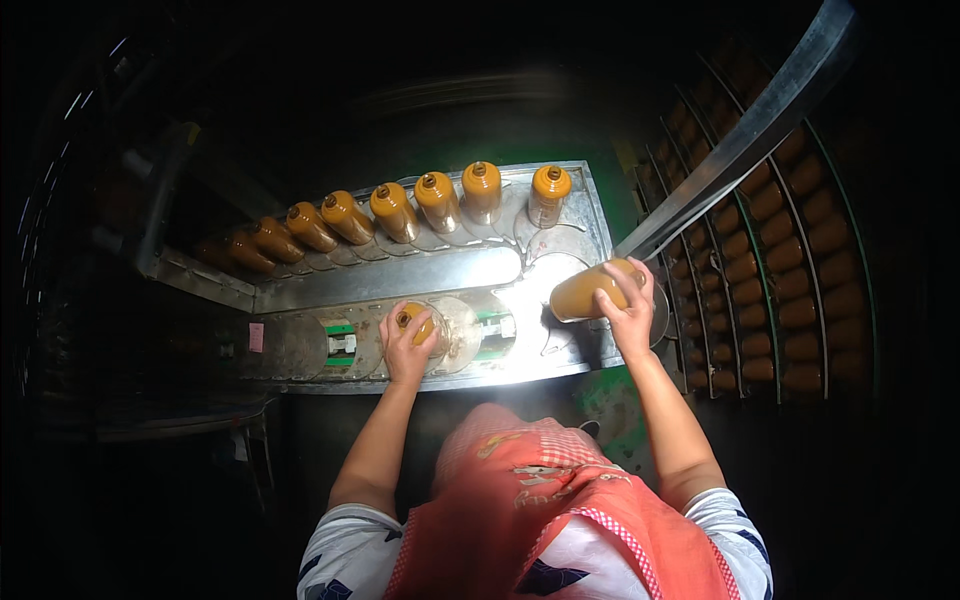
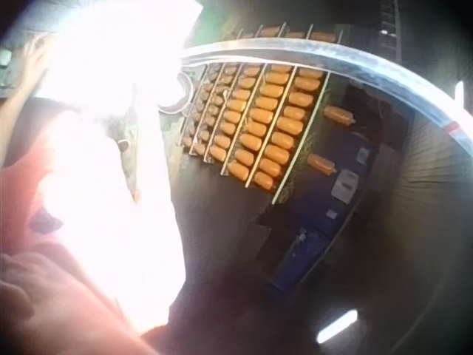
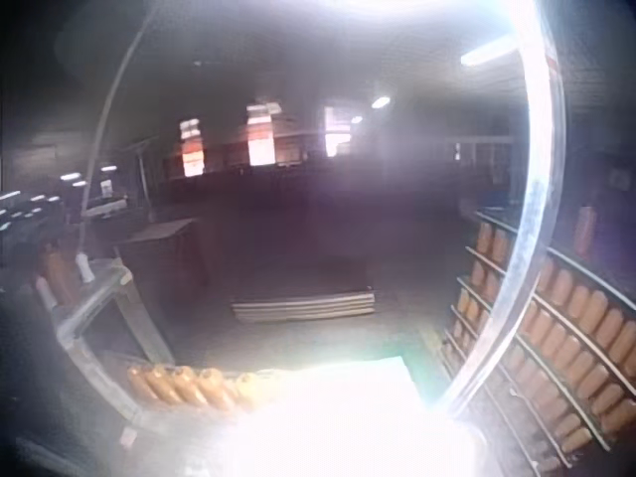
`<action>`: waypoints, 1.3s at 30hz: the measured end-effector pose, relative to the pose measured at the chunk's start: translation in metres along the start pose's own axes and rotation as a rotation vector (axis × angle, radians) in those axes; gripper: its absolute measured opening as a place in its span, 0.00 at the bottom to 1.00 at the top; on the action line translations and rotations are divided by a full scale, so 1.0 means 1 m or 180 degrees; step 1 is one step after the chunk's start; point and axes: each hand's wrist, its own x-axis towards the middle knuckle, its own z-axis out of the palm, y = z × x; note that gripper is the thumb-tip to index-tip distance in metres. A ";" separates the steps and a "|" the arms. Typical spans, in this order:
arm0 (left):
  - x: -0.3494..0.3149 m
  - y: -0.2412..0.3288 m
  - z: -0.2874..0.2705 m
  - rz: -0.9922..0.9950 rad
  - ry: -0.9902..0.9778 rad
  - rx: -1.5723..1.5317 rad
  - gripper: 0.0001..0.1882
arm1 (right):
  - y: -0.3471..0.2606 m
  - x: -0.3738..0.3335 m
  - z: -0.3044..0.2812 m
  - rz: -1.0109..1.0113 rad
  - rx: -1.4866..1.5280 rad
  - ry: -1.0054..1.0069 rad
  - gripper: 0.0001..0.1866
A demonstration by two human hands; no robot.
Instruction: The person repeatedly picks up orange cylindrical containers from a metal rack and places them into circular slots on a nearby metal tray. The person handles the containers one at a time or in pairs, moving them from the rack to the tray throughout the clip.
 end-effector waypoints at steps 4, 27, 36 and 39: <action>-0.003 0.016 -0.002 0.0318 -0.0205 -0.0193 0.23 | 0.032 0.014 0.081 0.0209 -0.0455 -0.0436 0.23; 0.031 0.473 0.196 0.0609 -0.1384 -0.3216 0.10 | 0.155 0.062 -0.454 0.0137 0.0521 0.0970 0.13; 0.296 0.897 0.342 0.2280 -0.0733 -0.3086 0.15 | 0.216 -0.007 -0.639 0.0360 0.0232 0.2109 0.09; 0.390 1.006 0.416 0.2283 -0.0787 -0.3308 0.15 | 0.235 -0.060 -0.672 0.0663 -0.0538 0.2534 0.07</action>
